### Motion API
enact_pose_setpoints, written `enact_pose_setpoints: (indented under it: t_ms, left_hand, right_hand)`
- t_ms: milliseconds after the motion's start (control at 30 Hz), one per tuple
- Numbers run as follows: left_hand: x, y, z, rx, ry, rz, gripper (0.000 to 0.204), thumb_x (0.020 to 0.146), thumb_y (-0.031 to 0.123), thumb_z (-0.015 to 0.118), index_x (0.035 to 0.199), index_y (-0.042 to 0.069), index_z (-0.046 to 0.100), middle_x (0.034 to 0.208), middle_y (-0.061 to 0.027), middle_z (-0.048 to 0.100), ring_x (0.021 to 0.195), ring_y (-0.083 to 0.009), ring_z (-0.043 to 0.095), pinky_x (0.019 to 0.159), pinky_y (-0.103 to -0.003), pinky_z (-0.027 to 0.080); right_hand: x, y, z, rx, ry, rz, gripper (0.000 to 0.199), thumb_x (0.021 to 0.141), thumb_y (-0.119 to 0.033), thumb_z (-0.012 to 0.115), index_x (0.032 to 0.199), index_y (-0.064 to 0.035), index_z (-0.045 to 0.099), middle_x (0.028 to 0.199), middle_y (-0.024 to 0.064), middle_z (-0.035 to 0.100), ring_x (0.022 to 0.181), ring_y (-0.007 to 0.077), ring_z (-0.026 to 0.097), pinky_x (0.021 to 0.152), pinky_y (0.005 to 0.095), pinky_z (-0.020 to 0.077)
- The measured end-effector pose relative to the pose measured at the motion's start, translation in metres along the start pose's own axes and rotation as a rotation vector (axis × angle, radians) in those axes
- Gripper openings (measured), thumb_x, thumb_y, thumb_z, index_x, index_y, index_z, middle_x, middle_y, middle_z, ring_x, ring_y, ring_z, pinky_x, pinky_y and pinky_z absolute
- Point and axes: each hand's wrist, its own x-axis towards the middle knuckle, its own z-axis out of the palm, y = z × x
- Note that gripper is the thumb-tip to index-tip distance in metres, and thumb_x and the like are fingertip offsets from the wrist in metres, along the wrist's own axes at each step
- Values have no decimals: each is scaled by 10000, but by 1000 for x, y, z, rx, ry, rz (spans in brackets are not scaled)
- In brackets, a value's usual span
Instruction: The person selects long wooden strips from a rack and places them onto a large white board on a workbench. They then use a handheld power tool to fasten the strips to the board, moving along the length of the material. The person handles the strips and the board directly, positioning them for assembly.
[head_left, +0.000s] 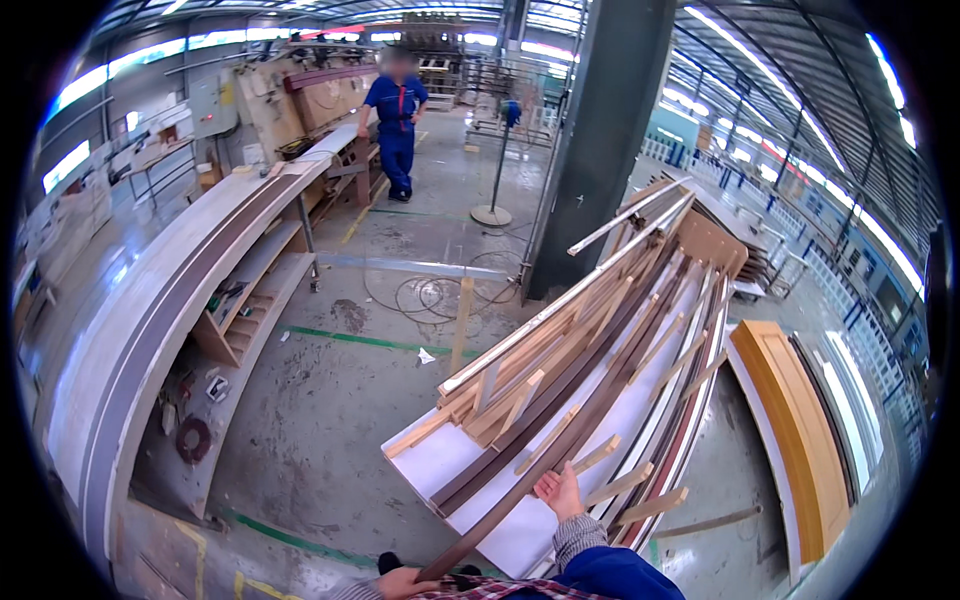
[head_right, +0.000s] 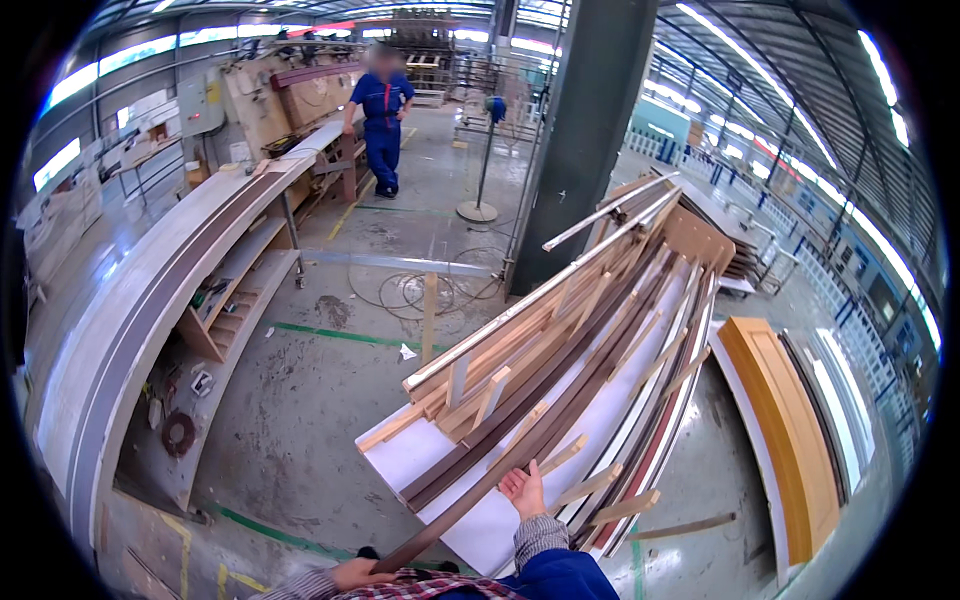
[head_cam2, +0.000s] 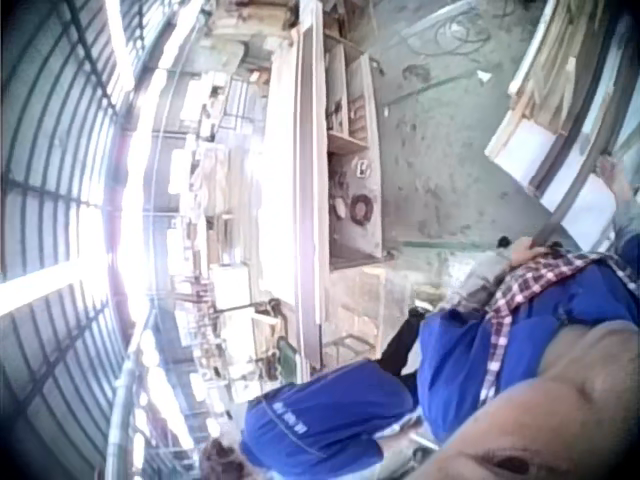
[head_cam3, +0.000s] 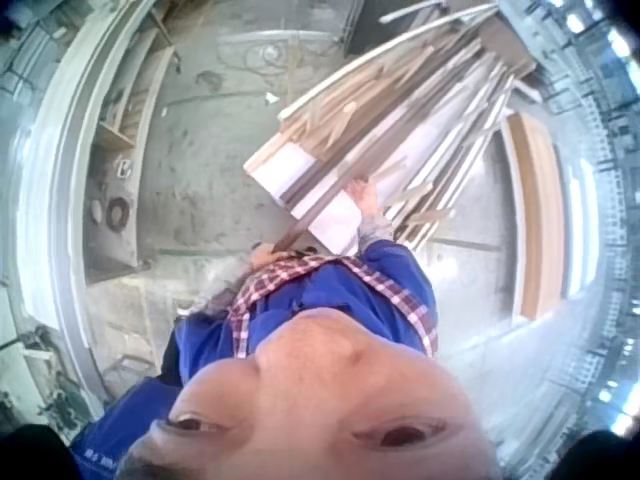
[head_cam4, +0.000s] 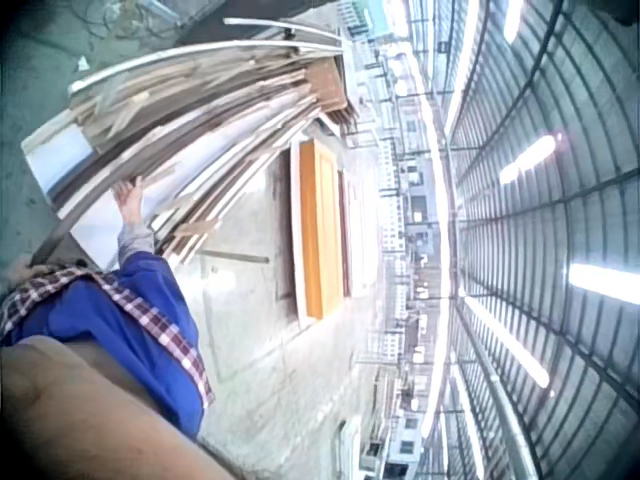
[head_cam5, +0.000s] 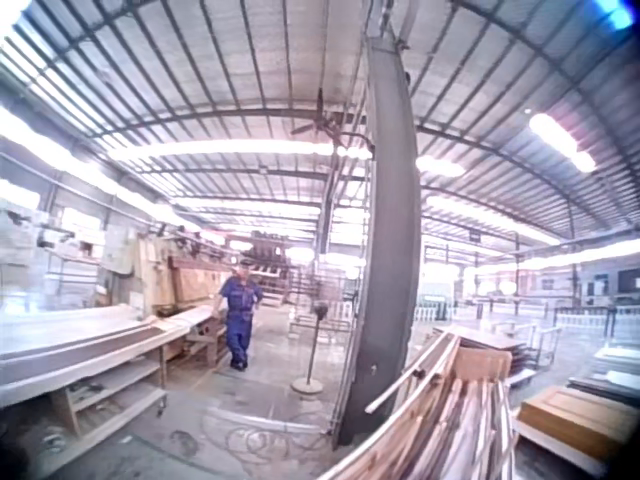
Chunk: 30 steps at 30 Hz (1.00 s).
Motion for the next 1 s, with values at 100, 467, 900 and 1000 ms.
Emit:
enact_pose_setpoints:
  t_ms: [100,467,900,1000]
  left_hand:
    - [-47,-7,33,-305,144,36,314,852,237,531,1076,24,582,1014,-153,602,938,-169,554,800,-305,446]
    - [-183,-39,92,146,445,-712,509,603,443,748,879,30,634,692,-114,617,624,-228,599,567,-369,472]
    - [-185,-176,139,316,450,-773,477,690,617,532,739,159,657,744,-99,620,741,-283,606,664,-379,490]
    - [-152,-205,146,409,435,-753,465,707,586,527,742,142,663,739,-116,608,748,-296,595,679,-411,472]
  right_hand:
    - [18,-29,4,-16,-54,-56,399,804,-468,545,834,-70,543,800,45,609,768,225,563,737,371,454]
    - [-63,-43,61,154,-55,-62,399,763,-319,656,545,-184,350,442,-58,322,382,95,359,371,237,314]
    - [-170,-28,106,82,-398,-213,356,810,-250,515,533,-177,302,451,-57,277,370,80,274,330,234,247]
    - [-201,-24,130,181,-523,-292,342,858,-212,437,558,-174,277,450,-51,231,369,56,214,312,204,178]
